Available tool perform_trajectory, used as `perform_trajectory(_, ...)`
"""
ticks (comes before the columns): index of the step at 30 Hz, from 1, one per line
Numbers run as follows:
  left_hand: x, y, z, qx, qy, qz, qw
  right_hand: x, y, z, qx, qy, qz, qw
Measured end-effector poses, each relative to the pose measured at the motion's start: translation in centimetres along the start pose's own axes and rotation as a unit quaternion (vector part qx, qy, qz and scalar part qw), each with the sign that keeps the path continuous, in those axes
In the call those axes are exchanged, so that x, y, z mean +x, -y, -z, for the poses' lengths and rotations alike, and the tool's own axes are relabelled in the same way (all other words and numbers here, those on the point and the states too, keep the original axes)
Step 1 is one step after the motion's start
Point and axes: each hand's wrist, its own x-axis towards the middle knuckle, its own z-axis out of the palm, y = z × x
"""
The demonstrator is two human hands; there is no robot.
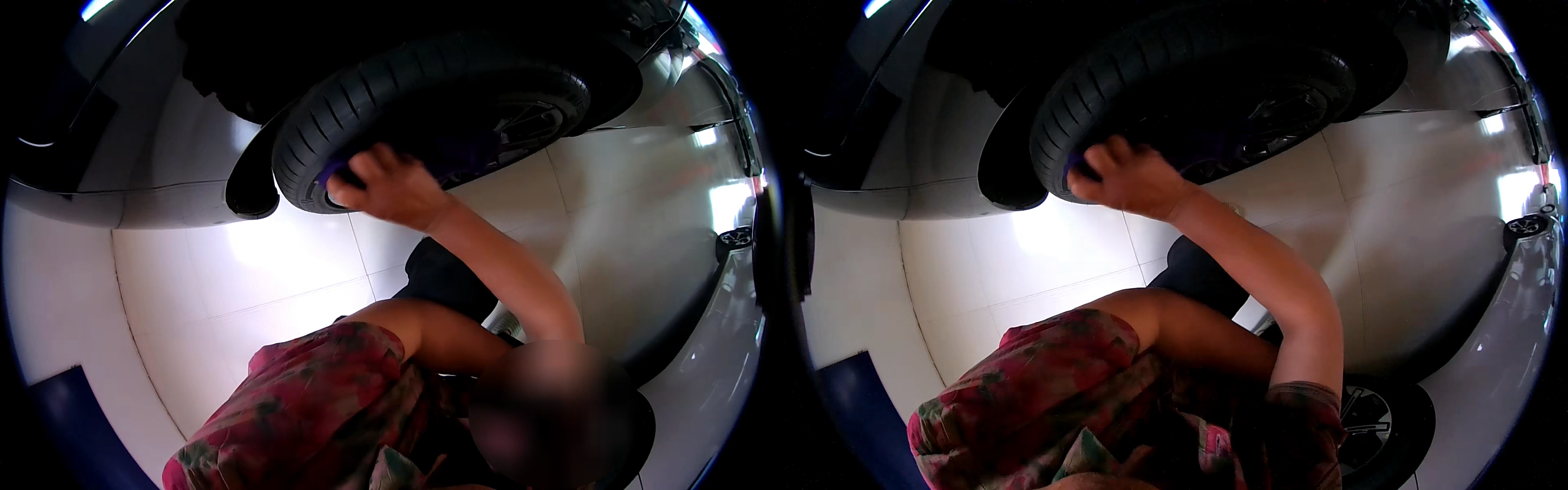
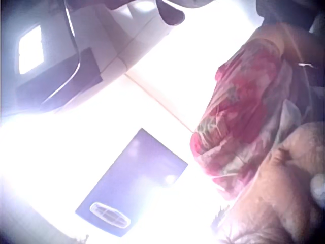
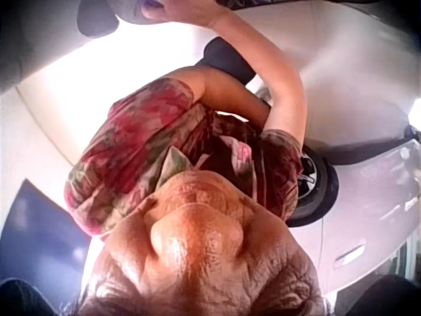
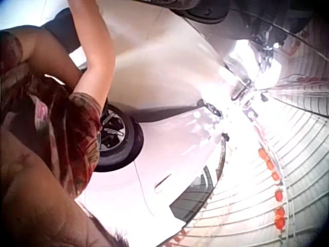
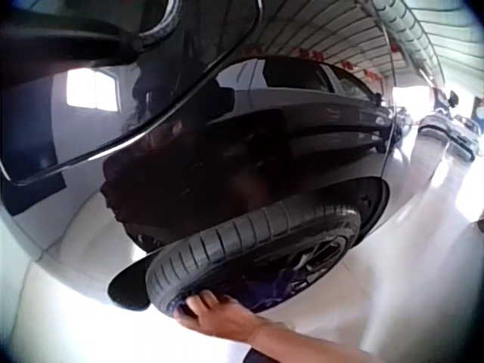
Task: The person wipes the rims of two different cars using a purple cloth. They clean the spokes and outer edges of the wheels on both a white and a black vehicle.
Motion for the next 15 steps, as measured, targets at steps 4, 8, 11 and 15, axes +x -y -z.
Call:
perform_trajectory(4,0.0,0.0,-0.2,0.019,-0.004,-0.002,1.0,-0.9,0.5,-0.8,0.033,0.058,0.03,0.997)
perform_trajectory(8,-0.3,-0.4,-0.2,0.028,-0.01,-0.006,1.0,-3.2,-2.6,2.0,0.002,-0.009,-0.167,0.986)
perform_trajectory(11,-0.5,-0.9,-0.2,0.029,-0.008,-0.014,0.999,-3.5,-5.5,4.1,-0.04,-0.171,-0.27,0.947)
perform_trajectory(15,-1.3,-1.1,-0.2,0.028,-0.002,-0.012,1.0,-2.2,-5.7,4.0,-0.019,-0.197,-0.278,0.94)
